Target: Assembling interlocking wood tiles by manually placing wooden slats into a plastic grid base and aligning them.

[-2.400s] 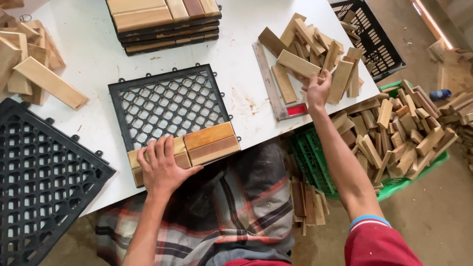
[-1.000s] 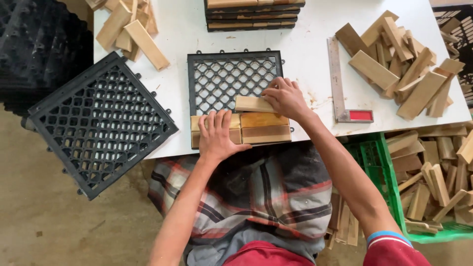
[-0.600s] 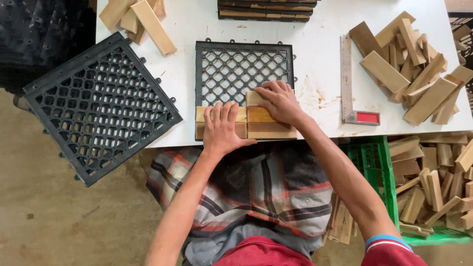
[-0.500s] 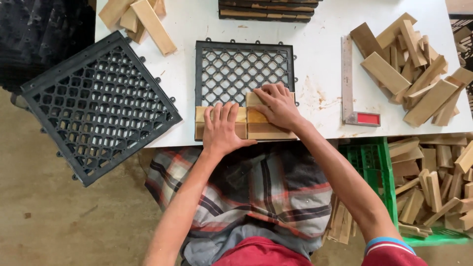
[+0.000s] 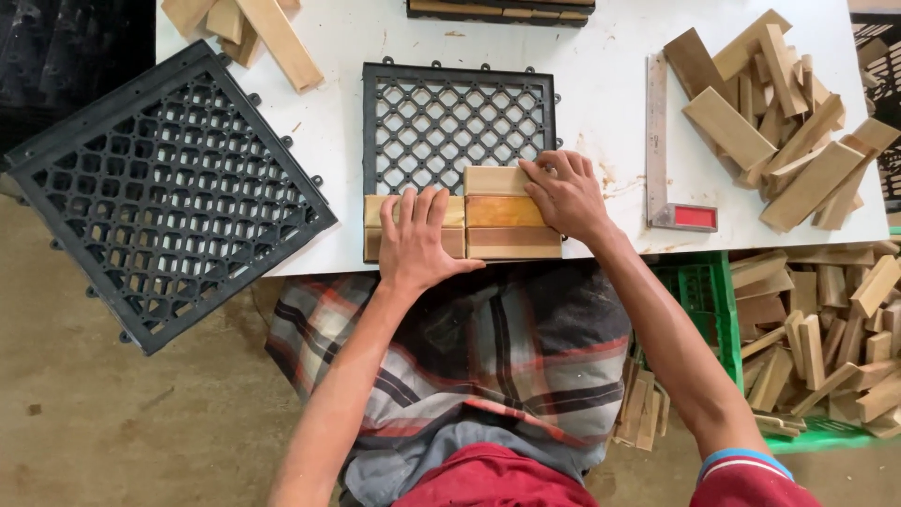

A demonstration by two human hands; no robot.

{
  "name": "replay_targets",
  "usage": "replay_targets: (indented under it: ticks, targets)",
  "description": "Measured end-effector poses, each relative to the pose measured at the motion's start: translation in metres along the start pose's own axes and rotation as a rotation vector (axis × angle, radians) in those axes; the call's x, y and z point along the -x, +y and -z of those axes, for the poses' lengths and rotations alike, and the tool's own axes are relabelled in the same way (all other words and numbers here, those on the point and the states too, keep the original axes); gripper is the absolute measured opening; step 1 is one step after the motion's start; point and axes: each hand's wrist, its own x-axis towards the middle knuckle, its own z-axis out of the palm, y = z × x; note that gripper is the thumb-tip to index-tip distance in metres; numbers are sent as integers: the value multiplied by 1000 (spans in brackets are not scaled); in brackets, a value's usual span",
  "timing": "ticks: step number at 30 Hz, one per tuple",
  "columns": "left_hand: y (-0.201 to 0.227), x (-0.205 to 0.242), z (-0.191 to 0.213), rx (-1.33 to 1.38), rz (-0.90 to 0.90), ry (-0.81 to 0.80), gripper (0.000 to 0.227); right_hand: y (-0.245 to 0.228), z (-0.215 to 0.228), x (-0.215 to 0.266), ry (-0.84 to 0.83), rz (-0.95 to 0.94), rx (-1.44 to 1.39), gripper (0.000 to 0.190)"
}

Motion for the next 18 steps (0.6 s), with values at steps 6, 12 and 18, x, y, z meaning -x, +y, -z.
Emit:
replay_targets:
  ticks: [6, 12, 18]
  targets:
    - [-1, 1, -2, -58, -26, 37, 119, -87, 9, -34, 109, 54, -115, 29]
    - [2, -3, 0, 16, -10, 51, 113, -93, -8, -43, 59, 160, -108, 52]
    - [3, 0, -1, 1, 6, 37, 114, -88, -5, -35, -20, 163, -139, 55]
